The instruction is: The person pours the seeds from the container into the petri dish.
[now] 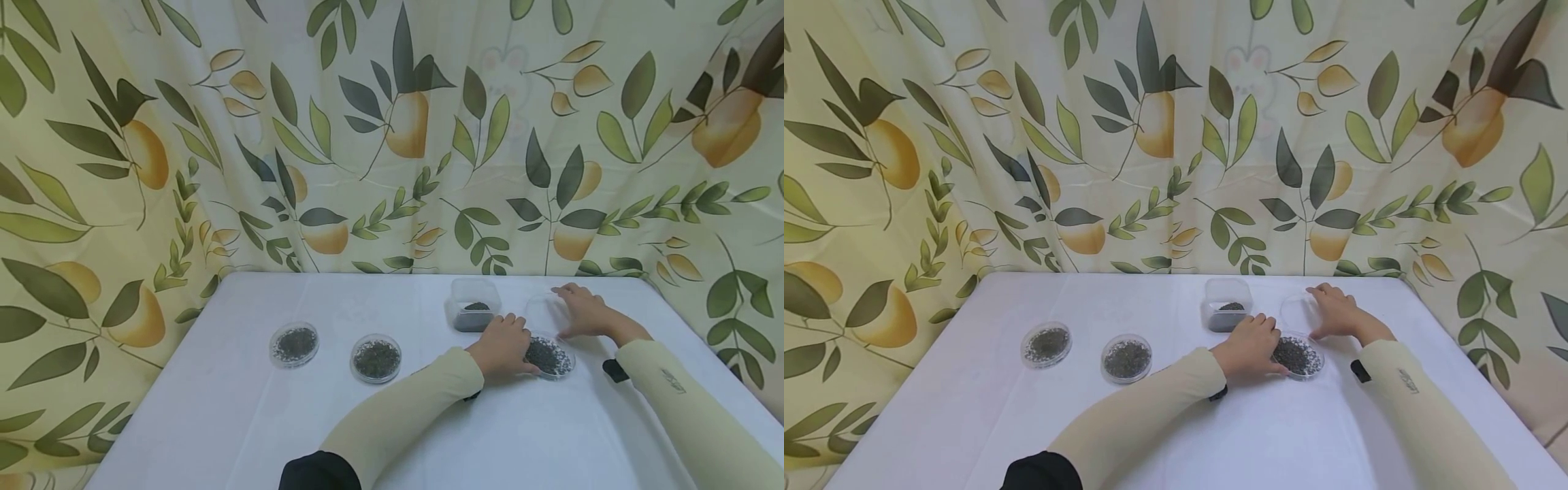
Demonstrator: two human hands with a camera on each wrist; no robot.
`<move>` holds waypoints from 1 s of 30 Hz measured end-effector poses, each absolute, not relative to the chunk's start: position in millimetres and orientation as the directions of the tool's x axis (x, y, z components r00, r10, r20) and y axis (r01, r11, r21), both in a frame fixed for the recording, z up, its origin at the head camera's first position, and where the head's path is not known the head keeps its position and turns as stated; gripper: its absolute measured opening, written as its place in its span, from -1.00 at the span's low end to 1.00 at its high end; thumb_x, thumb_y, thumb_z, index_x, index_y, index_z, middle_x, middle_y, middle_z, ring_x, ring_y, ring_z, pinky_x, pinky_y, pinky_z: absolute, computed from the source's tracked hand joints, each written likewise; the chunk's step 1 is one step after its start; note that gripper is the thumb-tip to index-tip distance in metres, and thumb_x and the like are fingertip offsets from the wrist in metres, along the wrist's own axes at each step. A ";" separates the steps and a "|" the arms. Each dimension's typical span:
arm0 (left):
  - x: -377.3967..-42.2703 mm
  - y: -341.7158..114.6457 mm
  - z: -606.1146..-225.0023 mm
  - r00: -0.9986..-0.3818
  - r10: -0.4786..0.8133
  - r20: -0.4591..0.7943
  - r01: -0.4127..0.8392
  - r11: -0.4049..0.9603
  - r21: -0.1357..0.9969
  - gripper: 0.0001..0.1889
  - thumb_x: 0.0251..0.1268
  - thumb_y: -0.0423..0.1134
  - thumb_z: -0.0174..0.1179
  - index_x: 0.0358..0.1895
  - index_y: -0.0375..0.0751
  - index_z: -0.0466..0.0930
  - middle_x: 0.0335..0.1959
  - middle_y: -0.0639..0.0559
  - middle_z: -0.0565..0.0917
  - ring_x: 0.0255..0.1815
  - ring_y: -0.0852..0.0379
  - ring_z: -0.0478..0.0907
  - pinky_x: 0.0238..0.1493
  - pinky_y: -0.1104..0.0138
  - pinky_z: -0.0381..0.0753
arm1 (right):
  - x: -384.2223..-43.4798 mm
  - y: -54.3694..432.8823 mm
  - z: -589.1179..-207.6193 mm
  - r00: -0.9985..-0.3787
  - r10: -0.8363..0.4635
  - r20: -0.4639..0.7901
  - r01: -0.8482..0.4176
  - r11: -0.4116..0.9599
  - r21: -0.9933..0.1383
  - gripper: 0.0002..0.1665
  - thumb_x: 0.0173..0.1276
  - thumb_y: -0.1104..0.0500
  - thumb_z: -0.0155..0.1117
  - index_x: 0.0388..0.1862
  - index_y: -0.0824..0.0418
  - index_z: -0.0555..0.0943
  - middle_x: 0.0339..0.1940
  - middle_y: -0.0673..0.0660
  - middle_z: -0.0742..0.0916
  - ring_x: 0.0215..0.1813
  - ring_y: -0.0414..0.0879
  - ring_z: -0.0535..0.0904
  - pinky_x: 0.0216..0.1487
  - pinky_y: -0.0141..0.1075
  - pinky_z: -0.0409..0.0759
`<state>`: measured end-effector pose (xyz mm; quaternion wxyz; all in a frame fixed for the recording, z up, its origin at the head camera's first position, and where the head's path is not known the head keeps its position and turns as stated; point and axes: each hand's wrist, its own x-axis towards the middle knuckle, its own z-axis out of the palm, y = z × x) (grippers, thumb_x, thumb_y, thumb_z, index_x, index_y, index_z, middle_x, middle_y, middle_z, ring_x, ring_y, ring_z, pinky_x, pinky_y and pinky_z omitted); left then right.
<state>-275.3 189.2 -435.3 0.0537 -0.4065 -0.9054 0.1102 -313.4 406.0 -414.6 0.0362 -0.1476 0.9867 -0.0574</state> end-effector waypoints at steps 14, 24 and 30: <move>-270.1 186.2 -432.5 -0.672 0.741 0.009 0.721 0.657 -0.219 -0.38 0.08 0.51 -0.09 -0.03 0.16 0.52 -0.05 0.25 0.45 -0.08 0.30 0.30 -0.03 0.44 0.34 | -281.3 414.6 -410.2 -0.969 -0.247 0.002 -0.247 0.966 -0.075 0.19 -0.40 0.01 0.66 0.21 0.44 0.29 0.15 0.47 0.37 0.14 0.37 0.24 0.03 0.33 0.23; -270.4 188.2 -433.0 -0.674 0.739 0.008 0.717 0.657 -0.232 -0.37 0.08 0.51 -0.09 -0.01 0.16 0.52 -0.02 0.24 0.45 -0.03 0.30 0.32 -0.01 0.44 0.35 | -260.9 416.2 -398.2 -0.968 -0.251 0.000 -0.251 0.966 -0.068 0.24 -0.41 0.01 0.67 0.24 0.45 0.24 0.17 0.49 0.33 0.15 0.39 0.24 0.04 0.35 0.18; -271.0 188.8 -433.6 -0.672 0.740 0.011 0.715 0.654 -0.247 -0.37 0.09 0.52 -0.13 0.00 0.18 0.51 0.00 0.25 0.44 -0.03 0.30 0.32 0.00 0.44 0.35 | -253.1 415.3 -391.6 -0.968 -0.250 0.012 -0.250 0.966 -0.072 0.23 -0.45 -0.02 0.68 0.19 0.46 0.26 0.13 0.48 0.34 0.11 0.37 0.24 0.02 0.32 0.18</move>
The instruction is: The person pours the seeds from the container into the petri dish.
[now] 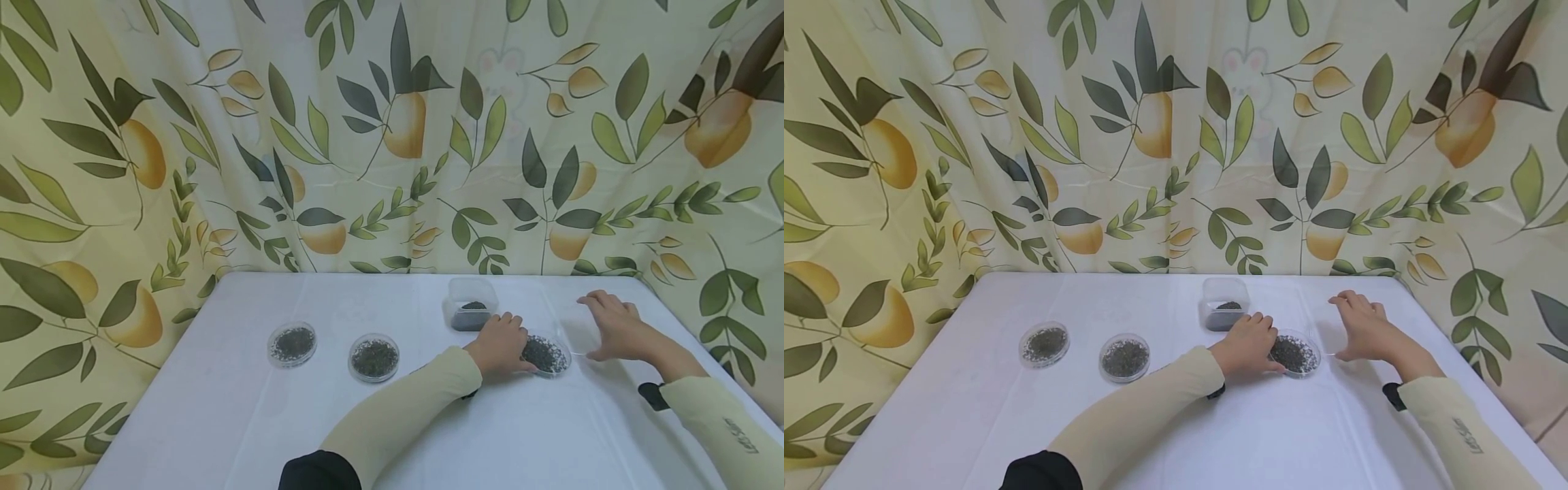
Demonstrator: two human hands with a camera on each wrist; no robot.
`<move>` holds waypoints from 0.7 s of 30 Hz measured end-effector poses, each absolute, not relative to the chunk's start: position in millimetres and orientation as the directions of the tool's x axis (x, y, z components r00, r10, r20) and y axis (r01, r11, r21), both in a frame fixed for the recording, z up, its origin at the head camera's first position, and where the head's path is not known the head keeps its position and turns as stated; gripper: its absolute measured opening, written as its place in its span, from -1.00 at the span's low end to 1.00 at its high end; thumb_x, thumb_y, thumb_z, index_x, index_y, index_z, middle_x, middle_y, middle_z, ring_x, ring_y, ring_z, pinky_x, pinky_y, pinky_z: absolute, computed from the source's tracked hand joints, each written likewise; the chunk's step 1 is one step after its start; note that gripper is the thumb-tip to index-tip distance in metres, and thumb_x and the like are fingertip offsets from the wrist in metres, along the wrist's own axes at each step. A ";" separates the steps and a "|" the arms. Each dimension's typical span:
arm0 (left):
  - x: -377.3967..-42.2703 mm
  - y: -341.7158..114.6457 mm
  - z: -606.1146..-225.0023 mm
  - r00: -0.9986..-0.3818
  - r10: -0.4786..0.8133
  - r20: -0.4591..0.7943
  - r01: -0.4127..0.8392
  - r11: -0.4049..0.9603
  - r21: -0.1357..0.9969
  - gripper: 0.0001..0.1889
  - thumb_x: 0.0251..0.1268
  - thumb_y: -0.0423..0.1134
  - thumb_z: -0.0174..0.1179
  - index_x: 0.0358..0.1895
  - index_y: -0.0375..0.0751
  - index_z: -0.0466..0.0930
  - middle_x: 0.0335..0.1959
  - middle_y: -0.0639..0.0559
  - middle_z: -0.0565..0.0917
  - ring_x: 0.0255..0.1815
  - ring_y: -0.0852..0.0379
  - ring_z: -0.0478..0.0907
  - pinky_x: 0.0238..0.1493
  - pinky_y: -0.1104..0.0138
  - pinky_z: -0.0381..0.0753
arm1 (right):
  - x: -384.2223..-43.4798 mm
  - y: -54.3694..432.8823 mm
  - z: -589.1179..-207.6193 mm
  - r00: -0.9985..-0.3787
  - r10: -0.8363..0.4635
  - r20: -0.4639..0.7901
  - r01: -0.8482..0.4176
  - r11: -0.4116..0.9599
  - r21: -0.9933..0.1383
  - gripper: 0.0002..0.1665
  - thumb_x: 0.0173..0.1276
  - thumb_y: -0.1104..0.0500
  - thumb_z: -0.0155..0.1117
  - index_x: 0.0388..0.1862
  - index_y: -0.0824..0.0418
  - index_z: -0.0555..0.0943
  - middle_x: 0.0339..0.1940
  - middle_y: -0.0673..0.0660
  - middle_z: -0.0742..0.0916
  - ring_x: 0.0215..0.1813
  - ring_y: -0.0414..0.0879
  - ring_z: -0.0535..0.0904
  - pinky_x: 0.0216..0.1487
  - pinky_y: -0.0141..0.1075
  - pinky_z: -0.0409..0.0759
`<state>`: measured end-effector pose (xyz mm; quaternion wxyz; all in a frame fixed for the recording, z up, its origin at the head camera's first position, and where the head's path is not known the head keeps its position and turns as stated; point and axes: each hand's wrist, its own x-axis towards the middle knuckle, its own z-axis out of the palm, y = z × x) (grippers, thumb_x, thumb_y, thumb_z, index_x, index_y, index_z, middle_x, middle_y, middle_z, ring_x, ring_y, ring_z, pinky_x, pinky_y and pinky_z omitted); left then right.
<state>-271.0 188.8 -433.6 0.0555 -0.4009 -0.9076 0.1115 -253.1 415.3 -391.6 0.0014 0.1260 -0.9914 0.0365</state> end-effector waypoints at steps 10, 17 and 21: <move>-272.2 189.9 -435.5 -0.680 0.733 0.013 0.708 0.661 -0.248 -0.39 0.09 0.52 -0.13 -0.01 0.20 0.52 -0.03 0.26 0.44 -0.06 0.31 0.31 -0.01 0.45 0.36 | -246.4 407.1 -384.3 -0.948 -0.316 0.031 -0.317 0.943 -0.098 0.15 -0.43 0.02 0.68 0.13 0.44 0.29 0.11 0.47 0.44 0.11 0.34 0.34 -0.01 0.25 0.26; -271.8 190.2 -436.2 -0.678 0.734 0.024 0.708 0.662 -0.246 -0.37 0.08 0.52 -0.11 0.00 0.19 0.52 -0.03 0.26 0.45 -0.05 0.31 0.32 0.00 0.45 0.36 | -244.3 396.3 -384.1 -0.940 -0.342 0.010 -0.339 0.927 -0.158 0.15 -0.38 0.04 0.66 0.18 0.44 0.27 0.10 0.46 0.50 0.12 0.35 0.39 0.02 0.28 0.27; -271.7 190.1 -435.6 -0.678 0.735 0.023 0.709 0.662 -0.242 -0.36 0.08 0.52 -0.10 0.02 0.18 0.52 -0.02 0.26 0.45 -0.04 0.31 0.32 0.01 0.45 0.37 | -243.3 392.3 -386.5 -0.930 -0.366 0.027 -0.365 0.916 -0.165 0.13 -0.37 0.01 0.65 0.18 0.40 0.29 0.12 0.41 0.51 0.12 0.31 0.41 0.00 0.23 0.30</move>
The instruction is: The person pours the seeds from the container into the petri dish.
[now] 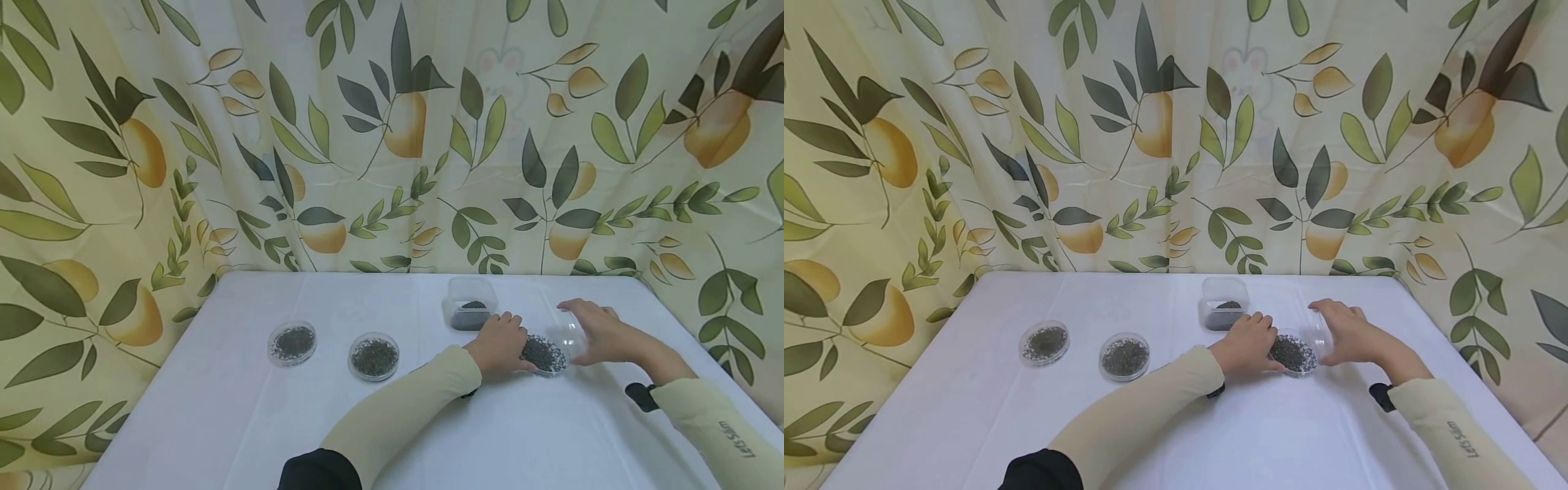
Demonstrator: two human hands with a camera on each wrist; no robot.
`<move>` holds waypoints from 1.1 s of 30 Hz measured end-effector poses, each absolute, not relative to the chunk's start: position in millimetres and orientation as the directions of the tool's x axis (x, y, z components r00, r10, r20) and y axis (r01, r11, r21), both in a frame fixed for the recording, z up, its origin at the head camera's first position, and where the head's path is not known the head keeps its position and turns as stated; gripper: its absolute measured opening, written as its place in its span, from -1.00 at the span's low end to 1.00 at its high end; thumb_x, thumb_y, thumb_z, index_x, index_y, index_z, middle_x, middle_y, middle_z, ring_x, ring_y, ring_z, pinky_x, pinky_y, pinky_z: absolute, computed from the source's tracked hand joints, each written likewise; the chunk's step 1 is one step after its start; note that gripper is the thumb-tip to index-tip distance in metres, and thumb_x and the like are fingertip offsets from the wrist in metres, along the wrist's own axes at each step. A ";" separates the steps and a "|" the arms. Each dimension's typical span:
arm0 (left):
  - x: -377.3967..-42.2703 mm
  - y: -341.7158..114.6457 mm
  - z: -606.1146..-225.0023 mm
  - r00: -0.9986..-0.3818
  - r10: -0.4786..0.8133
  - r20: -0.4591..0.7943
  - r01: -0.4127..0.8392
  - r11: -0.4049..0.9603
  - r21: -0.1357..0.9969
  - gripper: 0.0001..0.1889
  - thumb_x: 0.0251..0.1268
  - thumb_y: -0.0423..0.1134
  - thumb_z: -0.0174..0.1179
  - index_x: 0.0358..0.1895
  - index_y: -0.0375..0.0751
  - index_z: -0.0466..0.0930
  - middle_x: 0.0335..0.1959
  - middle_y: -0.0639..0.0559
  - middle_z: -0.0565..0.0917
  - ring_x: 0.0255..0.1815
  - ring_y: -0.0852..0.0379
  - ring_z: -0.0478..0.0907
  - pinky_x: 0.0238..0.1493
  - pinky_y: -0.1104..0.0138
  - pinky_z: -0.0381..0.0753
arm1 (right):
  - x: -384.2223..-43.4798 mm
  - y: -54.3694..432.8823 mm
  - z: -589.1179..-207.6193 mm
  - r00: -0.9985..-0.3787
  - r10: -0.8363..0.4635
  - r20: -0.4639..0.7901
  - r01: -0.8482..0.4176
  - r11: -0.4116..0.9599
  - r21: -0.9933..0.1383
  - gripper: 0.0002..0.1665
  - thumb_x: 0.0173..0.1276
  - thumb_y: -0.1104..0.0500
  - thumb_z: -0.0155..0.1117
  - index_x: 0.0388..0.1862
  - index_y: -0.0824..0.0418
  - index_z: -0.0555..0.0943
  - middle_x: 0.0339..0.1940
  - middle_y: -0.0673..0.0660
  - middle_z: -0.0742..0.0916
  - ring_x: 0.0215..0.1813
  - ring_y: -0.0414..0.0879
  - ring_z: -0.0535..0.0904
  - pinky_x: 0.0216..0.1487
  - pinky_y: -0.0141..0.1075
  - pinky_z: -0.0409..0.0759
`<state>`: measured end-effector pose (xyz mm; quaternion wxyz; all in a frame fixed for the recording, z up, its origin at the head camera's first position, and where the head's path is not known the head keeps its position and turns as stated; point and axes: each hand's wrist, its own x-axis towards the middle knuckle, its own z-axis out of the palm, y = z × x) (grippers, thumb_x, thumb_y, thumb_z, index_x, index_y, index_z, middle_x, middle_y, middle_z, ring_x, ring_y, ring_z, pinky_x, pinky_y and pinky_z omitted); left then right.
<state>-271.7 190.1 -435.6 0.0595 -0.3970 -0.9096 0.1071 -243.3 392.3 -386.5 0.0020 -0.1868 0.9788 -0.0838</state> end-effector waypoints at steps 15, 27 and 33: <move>-275.0 191.3 -438.6 -0.692 0.722 0.029 0.703 0.681 -0.205 -0.32 0.05 0.51 -0.05 0.07 0.12 0.50 -0.01 0.25 0.46 -0.01 0.30 0.35 0.02 0.43 0.40 | -244.3 369.6 -401.2 -0.901 -0.435 0.017 -0.433 0.893 -0.124 0.13 -0.35 -0.15 0.62 0.21 0.34 0.40 0.12 0.36 0.52 0.14 0.29 0.41 0.02 0.27 0.34; -273.8 189.3 -437.5 -0.695 0.718 0.035 0.698 0.685 -0.207 -0.31 0.03 0.52 -0.04 0.05 0.11 0.50 -0.05 0.25 0.45 -0.05 0.30 0.33 0.02 0.43 0.37 | -246.3 362.1 -405.3 -0.899 -0.437 -0.026 -0.430 0.892 -0.138 0.10 -0.34 -0.25 0.58 0.17 0.31 0.46 0.08 0.31 0.55 0.12 0.25 0.42 0.00 0.25 0.36; -273.8 187.9 -436.7 -0.698 0.716 0.027 0.697 0.687 -0.204 -0.30 0.02 0.52 -0.02 0.05 0.10 0.52 -0.05 0.24 0.46 -0.04 0.29 0.34 0.03 0.42 0.36 | -246.6 357.9 -403.1 -0.900 -0.435 -0.040 -0.426 0.894 -0.140 0.11 -0.34 -0.27 0.58 0.17 0.31 0.47 0.08 0.29 0.56 0.12 0.25 0.42 0.02 0.25 0.35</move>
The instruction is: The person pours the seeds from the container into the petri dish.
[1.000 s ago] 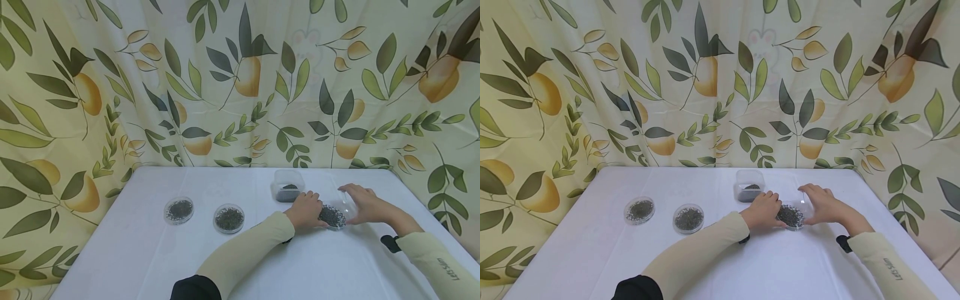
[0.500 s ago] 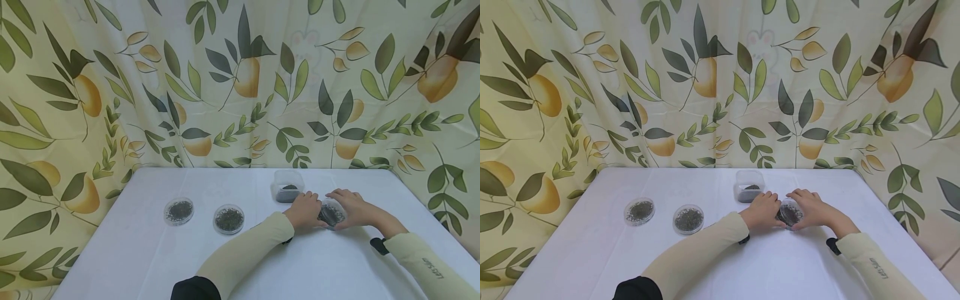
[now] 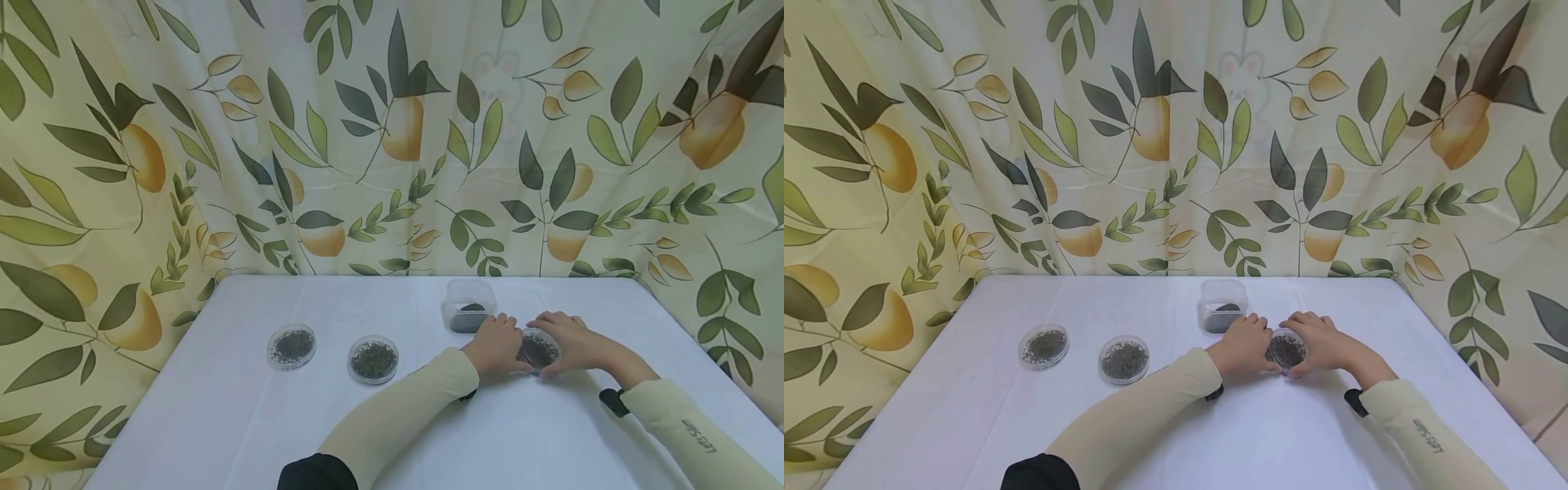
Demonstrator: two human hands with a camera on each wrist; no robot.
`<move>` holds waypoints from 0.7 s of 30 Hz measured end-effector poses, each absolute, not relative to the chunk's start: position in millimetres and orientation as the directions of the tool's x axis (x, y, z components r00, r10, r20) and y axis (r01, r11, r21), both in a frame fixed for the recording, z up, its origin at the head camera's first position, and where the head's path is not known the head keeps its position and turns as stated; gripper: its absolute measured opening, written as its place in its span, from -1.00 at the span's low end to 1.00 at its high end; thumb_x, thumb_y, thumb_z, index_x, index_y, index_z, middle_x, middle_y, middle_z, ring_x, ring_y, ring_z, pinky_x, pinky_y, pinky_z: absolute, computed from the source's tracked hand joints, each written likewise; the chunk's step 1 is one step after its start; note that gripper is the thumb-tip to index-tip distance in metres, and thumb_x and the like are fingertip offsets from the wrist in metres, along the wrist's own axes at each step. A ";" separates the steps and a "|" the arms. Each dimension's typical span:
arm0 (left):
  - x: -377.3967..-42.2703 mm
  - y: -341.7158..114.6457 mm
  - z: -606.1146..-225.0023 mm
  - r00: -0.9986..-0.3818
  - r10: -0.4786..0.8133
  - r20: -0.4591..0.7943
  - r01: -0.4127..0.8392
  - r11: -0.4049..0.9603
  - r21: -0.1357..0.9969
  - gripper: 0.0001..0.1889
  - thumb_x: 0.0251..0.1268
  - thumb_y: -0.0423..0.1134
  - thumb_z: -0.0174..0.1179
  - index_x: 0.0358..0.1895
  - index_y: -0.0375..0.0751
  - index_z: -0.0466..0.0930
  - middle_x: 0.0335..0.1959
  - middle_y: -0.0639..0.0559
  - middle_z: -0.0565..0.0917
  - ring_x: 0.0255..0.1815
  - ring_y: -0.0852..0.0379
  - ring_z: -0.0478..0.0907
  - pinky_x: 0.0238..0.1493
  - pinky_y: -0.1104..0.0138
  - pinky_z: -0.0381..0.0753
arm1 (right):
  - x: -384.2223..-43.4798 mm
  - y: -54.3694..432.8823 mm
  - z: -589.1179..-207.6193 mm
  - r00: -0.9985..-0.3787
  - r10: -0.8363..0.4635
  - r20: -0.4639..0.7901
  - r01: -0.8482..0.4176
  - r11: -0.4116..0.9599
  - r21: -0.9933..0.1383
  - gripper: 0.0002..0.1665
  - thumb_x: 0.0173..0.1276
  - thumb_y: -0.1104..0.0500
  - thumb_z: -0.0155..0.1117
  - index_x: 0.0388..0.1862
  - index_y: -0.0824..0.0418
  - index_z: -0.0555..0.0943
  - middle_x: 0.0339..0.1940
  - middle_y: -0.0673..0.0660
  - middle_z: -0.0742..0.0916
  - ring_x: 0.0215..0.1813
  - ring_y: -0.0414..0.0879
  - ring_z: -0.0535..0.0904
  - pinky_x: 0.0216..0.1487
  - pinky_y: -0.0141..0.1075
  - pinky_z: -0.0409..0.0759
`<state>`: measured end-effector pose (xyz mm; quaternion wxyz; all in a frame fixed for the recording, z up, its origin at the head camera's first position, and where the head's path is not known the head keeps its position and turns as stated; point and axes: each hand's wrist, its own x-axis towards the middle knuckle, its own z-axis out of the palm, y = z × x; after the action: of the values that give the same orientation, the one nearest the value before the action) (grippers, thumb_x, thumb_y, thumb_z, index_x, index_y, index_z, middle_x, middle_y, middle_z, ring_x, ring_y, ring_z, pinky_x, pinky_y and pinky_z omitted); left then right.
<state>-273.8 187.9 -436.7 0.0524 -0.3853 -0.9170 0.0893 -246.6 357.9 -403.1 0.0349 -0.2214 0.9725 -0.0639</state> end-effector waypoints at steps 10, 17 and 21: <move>-269.7 182.4 -431.4 -0.676 0.737 0.013 0.714 0.660 -0.234 -0.36 0.08 0.46 0.01 0.11 0.15 0.52 -0.03 0.26 0.50 0.00 0.30 0.35 0.06 0.43 0.34 | -249.8 354.7 -409.2 -0.903 -0.420 -0.088 -0.403 0.900 -0.164 0.09 -0.31 -0.27 0.57 0.19 0.28 0.47 0.08 0.25 0.55 0.11 0.20 0.42 0.01 0.20 0.34; -265.9 175.8 -423.8 -0.670 0.742 -0.012 0.717 0.643 -0.270 -0.32 0.12 0.47 -0.07 0.19 0.15 0.46 0.03 0.25 0.49 0.06 0.30 0.36 0.12 0.43 0.35 | -250.0 356.7 -412.4 -0.906 -0.416 -0.079 -0.397 0.900 -0.181 0.16 -0.31 -0.28 0.56 0.23 0.31 0.42 0.12 0.31 0.53 0.13 0.25 0.44 0.03 0.28 0.31; -262.3 166.5 -416.1 -0.640 0.769 -0.004 0.738 0.613 -0.284 -0.31 0.15 0.46 -0.10 0.18 0.11 0.46 0.05 0.22 0.48 0.06 0.29 0.36 0.11 0.43 0.38 | -247.0 360.0 -415.0 -0.918 -0.393 -0.046 -0.378 0.905 -0.197 0.20 -0.28 -0.29 0.54 0.28 0.33 0.36 0.20 0.39 0.48 0.19 0.31 0.39 0.06 0.28 0.29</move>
<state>-262.3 166.5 -416.1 0.0592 -0.4203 -0.8960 0.1305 -247.0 360.0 -415.0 0.0423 -0.1976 0.9750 -0.0925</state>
